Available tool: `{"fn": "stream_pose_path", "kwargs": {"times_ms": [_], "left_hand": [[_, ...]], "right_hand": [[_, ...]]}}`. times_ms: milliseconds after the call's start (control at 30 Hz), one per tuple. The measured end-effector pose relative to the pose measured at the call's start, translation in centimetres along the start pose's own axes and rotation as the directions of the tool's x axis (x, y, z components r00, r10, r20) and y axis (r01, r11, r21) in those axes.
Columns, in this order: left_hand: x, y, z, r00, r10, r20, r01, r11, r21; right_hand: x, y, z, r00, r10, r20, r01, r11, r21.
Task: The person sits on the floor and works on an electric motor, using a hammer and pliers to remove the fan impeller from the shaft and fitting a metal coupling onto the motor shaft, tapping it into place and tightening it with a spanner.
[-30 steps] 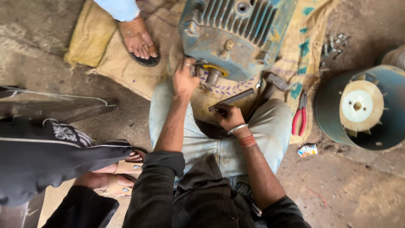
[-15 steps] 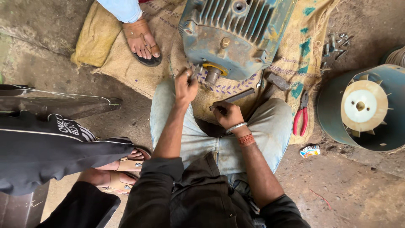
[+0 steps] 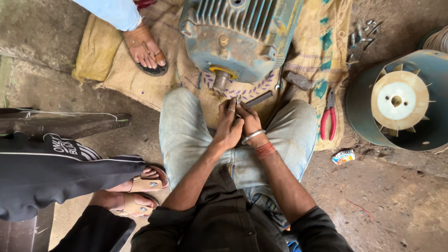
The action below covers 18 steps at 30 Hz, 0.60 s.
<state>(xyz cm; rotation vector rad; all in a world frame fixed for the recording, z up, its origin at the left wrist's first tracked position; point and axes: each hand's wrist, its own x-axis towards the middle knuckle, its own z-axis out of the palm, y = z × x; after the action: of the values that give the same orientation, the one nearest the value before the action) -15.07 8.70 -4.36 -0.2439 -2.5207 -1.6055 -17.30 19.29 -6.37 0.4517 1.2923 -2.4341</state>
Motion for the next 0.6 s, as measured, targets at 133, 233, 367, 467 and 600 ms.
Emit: {"fn": "stream_pose_path", "kwargs": {"times_ms": [133,233,367,467,600], "left_hand": [[4.4,0.2,-3.3,0.94,-0.167,-0.298,0.168,0.985,-0.023],[9.0,-0.4,-5.6,0.89,-0.224,-0.397,0.143,0.964,-0.222],[11.7,0.1,-6.2,0.886,-0.252,-0.39,0.158,0.954,-0.257],[11.6,0.0,-6.2,0.907,-0.177,-0.381,0.156,0.984,-0.086],[11.5,-0.3,-5.8,0.925,-0.017,-0.38,0.054,0.995,0.088]], "right_hand": [[0.6,-2.4,-0.2,0.994,0.002,-0.105,-0.046,0.908,-0.417],[2.1,-4.6,-0.6,0.988,-0.152,-0.009,0.079,0.566,-0.821],[4.0,-5.9,-0.8,0.999,-0.052,0.008,0.046,0.769,-0.637],[4.6,-5.5,-0.7,0.988,-0.145,0.062,0.153,0.793,-0.59],[4.6,-5.0,-0.9,0.922,-0.343,0.18,0.336,0.477,-0.812]]}}
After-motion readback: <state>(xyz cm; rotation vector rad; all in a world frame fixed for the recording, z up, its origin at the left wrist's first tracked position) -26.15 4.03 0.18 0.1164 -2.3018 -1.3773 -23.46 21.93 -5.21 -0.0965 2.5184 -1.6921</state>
